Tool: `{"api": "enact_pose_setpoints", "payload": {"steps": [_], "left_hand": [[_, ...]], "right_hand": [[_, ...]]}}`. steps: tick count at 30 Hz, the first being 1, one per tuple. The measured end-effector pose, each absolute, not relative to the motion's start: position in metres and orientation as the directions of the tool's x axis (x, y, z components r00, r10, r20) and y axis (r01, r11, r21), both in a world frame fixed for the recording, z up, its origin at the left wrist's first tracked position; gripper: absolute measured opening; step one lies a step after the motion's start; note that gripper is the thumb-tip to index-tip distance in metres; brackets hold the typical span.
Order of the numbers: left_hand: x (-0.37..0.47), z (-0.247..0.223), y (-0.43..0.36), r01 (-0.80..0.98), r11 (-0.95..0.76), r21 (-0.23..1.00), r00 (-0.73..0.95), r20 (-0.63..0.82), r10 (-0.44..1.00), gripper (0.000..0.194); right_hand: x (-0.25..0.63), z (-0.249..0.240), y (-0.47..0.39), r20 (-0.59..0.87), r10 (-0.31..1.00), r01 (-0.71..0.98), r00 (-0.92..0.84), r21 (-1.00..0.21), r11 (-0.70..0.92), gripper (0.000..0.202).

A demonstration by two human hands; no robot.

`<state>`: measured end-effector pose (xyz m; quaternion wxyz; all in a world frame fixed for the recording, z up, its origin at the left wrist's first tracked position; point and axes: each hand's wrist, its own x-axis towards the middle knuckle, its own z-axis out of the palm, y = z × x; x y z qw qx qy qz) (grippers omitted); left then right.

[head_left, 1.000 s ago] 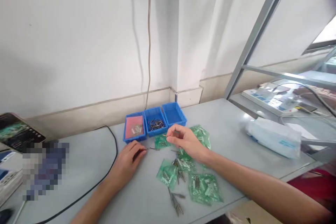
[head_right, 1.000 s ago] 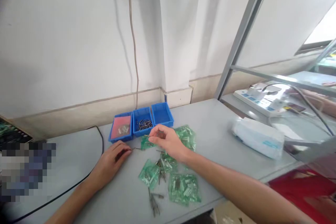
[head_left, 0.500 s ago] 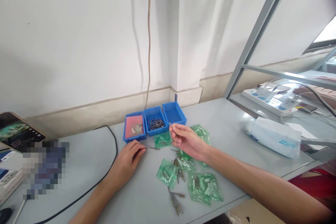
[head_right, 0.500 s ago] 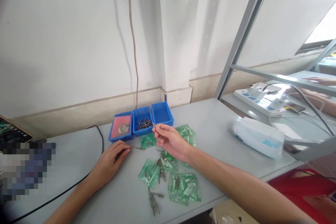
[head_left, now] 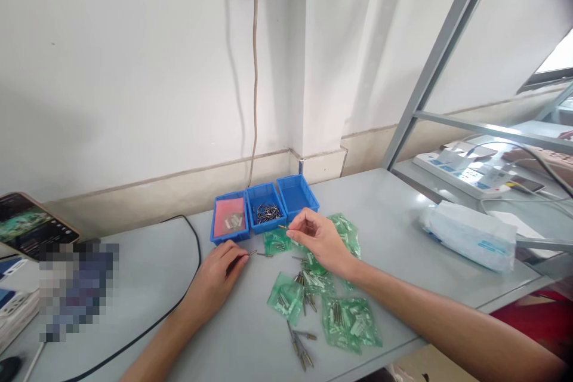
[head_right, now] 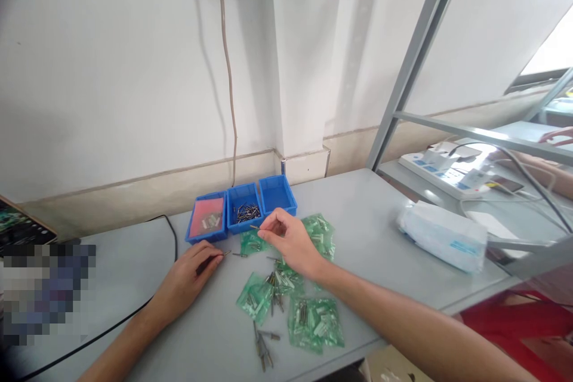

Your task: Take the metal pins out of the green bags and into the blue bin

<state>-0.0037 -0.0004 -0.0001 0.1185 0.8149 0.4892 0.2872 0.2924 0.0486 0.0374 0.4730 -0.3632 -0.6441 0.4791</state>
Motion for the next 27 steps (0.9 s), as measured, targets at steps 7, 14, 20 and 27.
{"api": "enact_pose_setpoints", "payload": {"steps": [7, 14, 20, 27], "left_hand": [[-0.003, 0.000, -0.001, 0.731, -0.488, 0.476, 0.360, 0.338, 0.870, 0.027], [-0.004, 0.001, -0.001, 0.713, -0.486, 0.506, 0.355, 0.337, 0.872, 0.029], [-0.004, 0.002, -0.001, 0.710, -0.486, 0.510, 0.355, 0.337, 0.872, 0.029], [-0.003, 0.002, -0.001, 0.717, -0.479, 0.506, 0.348, 0.336, 0.875, 0.027]], "right_hand": [[0.289, 0.039, 0.044, 0.265, 0.889, 0.052, -0.374, -0.951, 0.305, 0.017], [0.291, 0.042, 0.046, 0.116, 0.915, -0.182, -0.386, -0.982, 0.048, 0.029], [0.294, 0.044, 0.054, -0.053, 0.926, -0.428, -0.375, -0.876, -0.223, 0.030], [0.294, 0.048, 0.054, -0.074, 0.912, -0.391, -0.403, -0.887, -0.244, 0.029]]}}
